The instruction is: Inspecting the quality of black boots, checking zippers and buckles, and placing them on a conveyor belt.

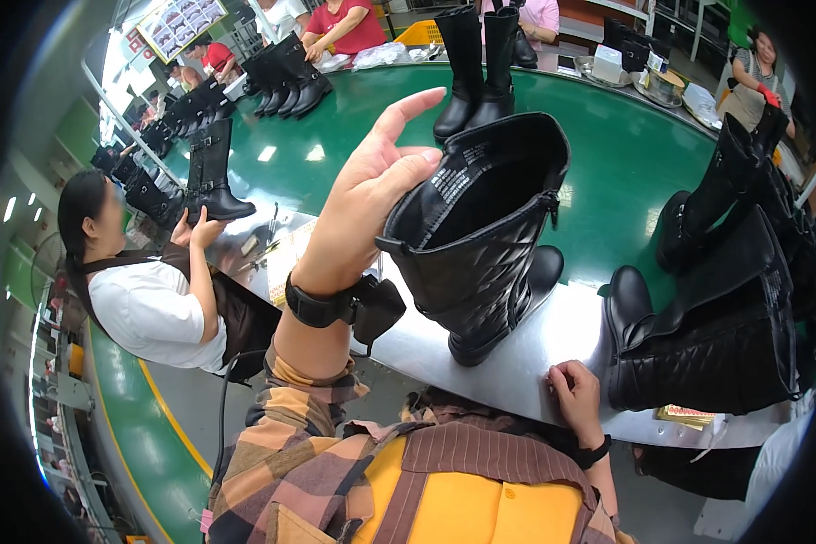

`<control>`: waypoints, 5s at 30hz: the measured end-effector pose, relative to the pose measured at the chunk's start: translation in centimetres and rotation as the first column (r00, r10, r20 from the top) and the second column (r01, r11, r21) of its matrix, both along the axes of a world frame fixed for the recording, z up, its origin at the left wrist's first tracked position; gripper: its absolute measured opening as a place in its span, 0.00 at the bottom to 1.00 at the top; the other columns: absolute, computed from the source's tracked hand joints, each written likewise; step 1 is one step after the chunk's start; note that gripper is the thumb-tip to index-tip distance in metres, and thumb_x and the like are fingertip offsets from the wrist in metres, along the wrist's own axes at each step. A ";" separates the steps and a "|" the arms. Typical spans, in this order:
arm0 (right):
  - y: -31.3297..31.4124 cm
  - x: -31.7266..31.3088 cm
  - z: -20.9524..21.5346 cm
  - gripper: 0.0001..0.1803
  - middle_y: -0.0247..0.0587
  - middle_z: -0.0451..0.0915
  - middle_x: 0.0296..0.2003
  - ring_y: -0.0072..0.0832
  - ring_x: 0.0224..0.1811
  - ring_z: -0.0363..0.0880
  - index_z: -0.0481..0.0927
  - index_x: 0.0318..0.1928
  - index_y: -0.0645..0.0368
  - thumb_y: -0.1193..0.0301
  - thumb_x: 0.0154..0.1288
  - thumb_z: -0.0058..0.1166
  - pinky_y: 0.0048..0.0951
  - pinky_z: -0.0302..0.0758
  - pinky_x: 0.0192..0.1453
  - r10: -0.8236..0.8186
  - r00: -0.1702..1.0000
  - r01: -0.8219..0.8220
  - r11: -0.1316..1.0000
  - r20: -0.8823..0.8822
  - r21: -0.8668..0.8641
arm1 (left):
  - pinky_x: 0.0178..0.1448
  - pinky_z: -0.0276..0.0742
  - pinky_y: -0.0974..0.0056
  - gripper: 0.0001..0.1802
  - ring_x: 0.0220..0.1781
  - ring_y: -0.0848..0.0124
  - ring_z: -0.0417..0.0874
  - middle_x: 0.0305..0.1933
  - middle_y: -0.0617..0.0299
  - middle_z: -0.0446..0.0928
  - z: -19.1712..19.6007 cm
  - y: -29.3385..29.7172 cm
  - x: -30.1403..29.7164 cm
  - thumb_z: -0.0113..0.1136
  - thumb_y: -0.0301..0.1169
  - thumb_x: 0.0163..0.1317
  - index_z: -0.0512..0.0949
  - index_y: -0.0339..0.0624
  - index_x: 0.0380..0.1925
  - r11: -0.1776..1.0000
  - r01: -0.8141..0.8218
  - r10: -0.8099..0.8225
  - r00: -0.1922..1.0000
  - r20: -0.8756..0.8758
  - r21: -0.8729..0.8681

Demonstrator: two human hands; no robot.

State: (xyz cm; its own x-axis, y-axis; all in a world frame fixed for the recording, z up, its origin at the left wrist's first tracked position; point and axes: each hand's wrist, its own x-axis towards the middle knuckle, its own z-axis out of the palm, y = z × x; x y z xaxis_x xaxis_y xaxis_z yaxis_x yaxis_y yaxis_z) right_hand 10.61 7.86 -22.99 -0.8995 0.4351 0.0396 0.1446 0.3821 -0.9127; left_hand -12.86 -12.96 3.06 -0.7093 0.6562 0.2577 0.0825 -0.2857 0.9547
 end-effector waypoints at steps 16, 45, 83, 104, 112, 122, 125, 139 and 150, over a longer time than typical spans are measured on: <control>1.6 3.7 9.6 0.05 0.40 0.80 0.30 0.26 0.33 0.78 0.80 0.33 0.64 0.74 0.62 0.59 0.26 0.72 0.37 0.336 0.939 -0.342 0.928 -0.068 -0.147 | 0.44 0.64 0.77 0.24 0.37 0.82 0.68 0.46 0.63 0.74 -1.2 -0.8 1.4 0.48 0.26 0.61 0.71 0.35 0.59 0.867 -0.483 0.467 0.706 -0.533 0.119; 20.8 6.7 27.1 0.16 0.22 0.75 0.32 0.10 0.32 0.66 0.82 0.47 0.64 0.63 0.73 0.50 0.16 0.65 0.39 -0.104 0.983 0.137 0.964 -0.154 0.226 | 0.30 0.65 0.67 0.11 0.24 0.76 0.68 0.23 0.63 0.69 -15.1 10.5 10.3 0.57 0.29 0.61 0.79 0.35 0.41 0.920 0.241 -0.305 0.936 -0.177 -0.309; 7.7 6.6 3.3 0.24 0.43 0.84 0.43 0.28 0.44 0.82 0.81 0.46 0.67 0.73 0.47 0.72 0.29 0.77 0.53 -0.291 0.956 0.290 0.956 -0.029 -0.050 | 0.43 0.72 0.73 0.15 0.38 0.80 0.77 0.36 0.65 0.80 -12.9 10.2 10.7 0.54 0.36 0.71 0.78 0.37 0.50 0.581 0.734 -0.712 0.668 0.217 -0.352; 6.1 9.6 4.8 0.31 0.43 0.75 0.54 0.30 0.56 0.74 0.67 0.61 0.68 0.70 0.62 0.63 0.32 0.71 0.64 -0.467 0.876 0.305 0.730 -0.121 -0.612 | 0.67 0.66 0.55 0.35 0.63 0.65 0.72 0.63 0.55 0.71 -26.0 12.0 13.9 0.62 0.47 0.63 0.65 0.40 0.63 0.735 0.632 -0.561 0.368 0.741 0.243; 5.7 10.8 5.2 0.37 0.44 0.74 0.56 0.32 0.60 0.71 0.65 0.63 0.68 0.67 0.59 0.66 0.33 0.67 0.66 -0.339 0.930 0.223 0.823 -0.138 -0.523 | 0.73 0.55 0.52 0.34 0.68 0.62 0.67 0.66 0.58 0.69 -27.6 12.8 15.1 0.62 0.46 0.63 0.67 0.40 0.63 0.842 0.464 -0.477 0.399 0.783 0.276; 10.3 12.2 6.1 0.49 0.45 0.63 0.64 0.34 0.67 0.63 0.48 0.72 0.62 0.65 0.60 0.66 0.37 0.65 0.68 -0.260 0.894 0.079 0.893 -0.365 -0.444 | 0.70 0.62 0.52 0.31 0.64 0.64 0.72 0.62 0.60 0.73 -26.1 10.5 14.6 0.65 0.42 0.62 0.68 0.43 0.62 0.930 0.341 -0.309 0.522 0.795 0.138; 10.7 12.7 5.4 0.47 0.47 0.62 0.66 0.36 0.68 0.63 0.45 0.74 0.61 0.65 0.63 0.61 0.37 0.60 0.69 -0.268 0.902 0.094 0.887 -0.340 -0.453 | 0.70 0.63 0.52 0.31 0.63 0.64 0.73 0.62 0.60 0.74 -26.1 10.4 14.5 0.66 0.42 0.61 0.69 0.43 0.61 0.935 0.327 -0.305 0.536 0.787 0.140; 22.1 18.2 3.3 0.09 0.45 0.85 0.30 0.35 0.33 0.86 0.84 0.38 0.60 0.70 0.61 0.59 0.32 0.79 0.39 -0.809 0.583 0.714 0.469 -0.072 0.519 | 0.67 0.65 0.53 0.31 0.62 0.64 0.73 0.61 0.61 0.74 -26.4 10.7 14.7 0.65 0.43 0.61 0.69 0.44 0.61 0.949 0.292 -0.269 0.563 0.781 0.117; 23.9 17.2 2.4 0.11 0.47 0.84 0.31 0.41 0.35 0.84 0.85 0.39 0.59 0.73 0.53 0.63 0.37 0.78 0.42 -0.760 0.649 0.583 0.529 0.038 0.616 | 0.69 0.66 0.52 0.30 0.62 0.64 0.74 0.61 0.60 0.75 -26.1 10.9 14.9 0.65 0.40 0.62 0.69 0.42 0.61 0.943 0.300 -0.296 0.548 0.782 0.146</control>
